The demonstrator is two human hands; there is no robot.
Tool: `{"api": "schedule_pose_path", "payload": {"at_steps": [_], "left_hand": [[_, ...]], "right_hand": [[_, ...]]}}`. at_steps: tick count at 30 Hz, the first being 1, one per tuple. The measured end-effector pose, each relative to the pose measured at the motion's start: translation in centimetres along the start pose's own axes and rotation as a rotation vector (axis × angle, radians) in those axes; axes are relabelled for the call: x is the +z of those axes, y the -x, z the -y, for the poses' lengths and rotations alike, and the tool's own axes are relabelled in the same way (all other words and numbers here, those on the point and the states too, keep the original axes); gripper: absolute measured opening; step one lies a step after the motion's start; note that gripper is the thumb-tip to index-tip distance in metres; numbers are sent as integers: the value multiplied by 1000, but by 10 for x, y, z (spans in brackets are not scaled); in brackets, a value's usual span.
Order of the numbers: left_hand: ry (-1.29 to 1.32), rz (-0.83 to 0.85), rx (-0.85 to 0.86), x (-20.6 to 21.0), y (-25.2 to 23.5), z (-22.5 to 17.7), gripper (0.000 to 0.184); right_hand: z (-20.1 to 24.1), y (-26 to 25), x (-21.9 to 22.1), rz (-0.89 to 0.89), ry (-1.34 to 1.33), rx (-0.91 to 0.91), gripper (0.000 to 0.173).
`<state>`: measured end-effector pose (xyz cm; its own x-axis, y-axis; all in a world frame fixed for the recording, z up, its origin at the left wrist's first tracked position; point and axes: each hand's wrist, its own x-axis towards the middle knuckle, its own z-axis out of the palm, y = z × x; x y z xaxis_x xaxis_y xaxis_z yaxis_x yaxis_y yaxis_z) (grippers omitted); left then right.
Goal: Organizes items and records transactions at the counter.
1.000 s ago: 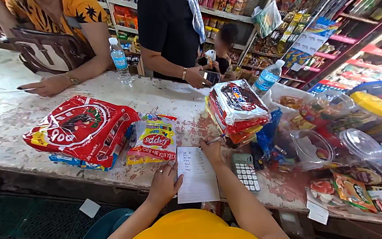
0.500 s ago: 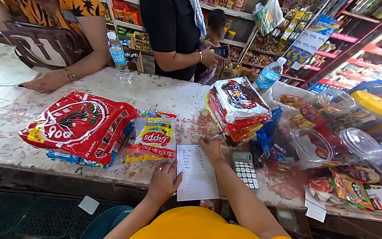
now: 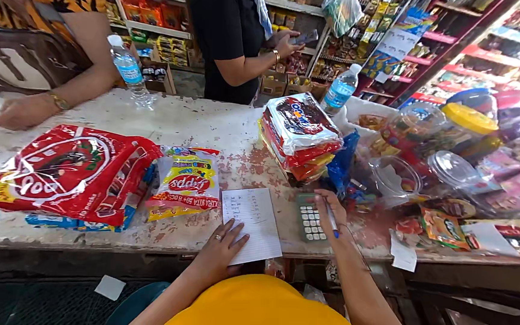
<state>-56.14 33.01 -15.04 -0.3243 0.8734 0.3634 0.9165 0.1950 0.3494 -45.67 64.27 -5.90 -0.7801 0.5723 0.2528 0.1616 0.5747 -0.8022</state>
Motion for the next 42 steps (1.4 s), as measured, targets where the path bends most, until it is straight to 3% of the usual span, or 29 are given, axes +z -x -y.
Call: {"api": "schedule_pose_path", "payload": {"at_steps": [3,7,9,11,12,15,18,23,26,30,32,35,38,42], "left_hand": [[16,25,1,-1,-11,2,60],[20,135,-3,-11,-27,6,63],[-24,298,-69,-25,-39,-6,74],[-55,502,-156,-39,-56,-22,93],[-63,527,-165,-40,-65,-28,99],[-46,533,-209,-34,-93,-32,101],[-67,407,-218,-8,-110,-19,93],[-87,292,-185,14,-107,-8,85],[-70,282,-193,13,-105,-7,83],[-82,276,-195,14,-106,-6,82],[-87,278,-197,14,-106,-6,81],[-98,275,-194,14,-107,-6,80],[-97,280,-199,13,-106,-6,81],[-93,276,-192,14,-105,-6,79]], "right_hand": [[-24,13,-24,-61,202,96,30],[-28,14,-23,-36,417,200,30],[-24,10,-22,58,517,280,32],[-22,8,-22,53,522,270,30],[-23,8,-22,40,520,257,29],[-21,7,-24,124,555,283,31],[-28,11,-26,101,516,225,30],[-14,55,-27,8,414,1,27],[-13,81,-24,108,477,-7,27],[-15,99,-14,-17,491,-154,25],[-8,104,-14,90,494,-108,26],[-14,106,-10,-3,494,-179,26],[-14,104,-18,87,474,-121,26],[-20,92,-40,-65,462,-76,27]]}}
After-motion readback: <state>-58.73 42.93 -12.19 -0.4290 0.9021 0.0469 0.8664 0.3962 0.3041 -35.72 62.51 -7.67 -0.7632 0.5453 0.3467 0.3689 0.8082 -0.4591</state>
